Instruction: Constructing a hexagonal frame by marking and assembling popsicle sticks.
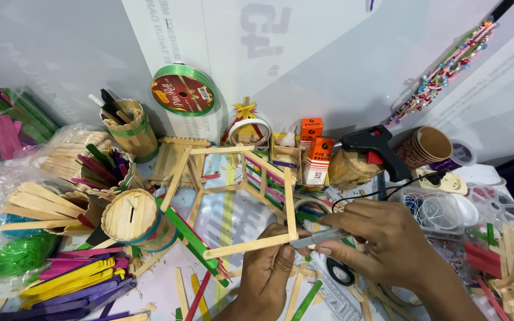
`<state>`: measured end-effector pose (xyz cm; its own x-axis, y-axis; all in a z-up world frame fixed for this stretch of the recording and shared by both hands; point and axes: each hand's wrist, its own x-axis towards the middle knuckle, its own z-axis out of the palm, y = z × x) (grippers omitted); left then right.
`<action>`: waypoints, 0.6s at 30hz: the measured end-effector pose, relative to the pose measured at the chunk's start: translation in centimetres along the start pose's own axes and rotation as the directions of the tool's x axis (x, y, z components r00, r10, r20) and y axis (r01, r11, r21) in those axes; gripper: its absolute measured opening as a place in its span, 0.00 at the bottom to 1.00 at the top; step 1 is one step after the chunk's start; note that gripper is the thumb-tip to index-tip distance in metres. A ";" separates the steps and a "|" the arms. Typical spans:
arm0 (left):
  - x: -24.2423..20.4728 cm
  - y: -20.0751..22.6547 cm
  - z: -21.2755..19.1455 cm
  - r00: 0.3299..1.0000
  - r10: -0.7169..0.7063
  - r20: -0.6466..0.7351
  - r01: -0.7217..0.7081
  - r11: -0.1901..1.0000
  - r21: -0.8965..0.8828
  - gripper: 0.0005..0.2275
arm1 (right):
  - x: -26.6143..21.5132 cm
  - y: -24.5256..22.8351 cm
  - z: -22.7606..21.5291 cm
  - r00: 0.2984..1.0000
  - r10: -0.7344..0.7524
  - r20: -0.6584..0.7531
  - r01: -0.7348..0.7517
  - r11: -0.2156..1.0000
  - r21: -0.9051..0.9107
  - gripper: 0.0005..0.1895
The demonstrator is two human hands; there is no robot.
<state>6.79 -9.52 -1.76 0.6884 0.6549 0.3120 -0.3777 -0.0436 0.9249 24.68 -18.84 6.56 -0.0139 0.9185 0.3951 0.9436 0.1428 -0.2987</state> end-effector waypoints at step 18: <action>0.1 0.8 -0.3 0.997 0.080 -0.010 -0.079 0.992 0.095 0.18 | -0.9 -2.1 -0.1 0.868 0.429 0.249 -0.496 0.764 0.413 0.15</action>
<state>6.39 -9.28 -1.09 0.6500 0.6564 0.3829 -0.3703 -0.1664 0.9139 22.73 -19.95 6.89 0.3106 0.9505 -0.0017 0.5911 -0.1945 -0.7828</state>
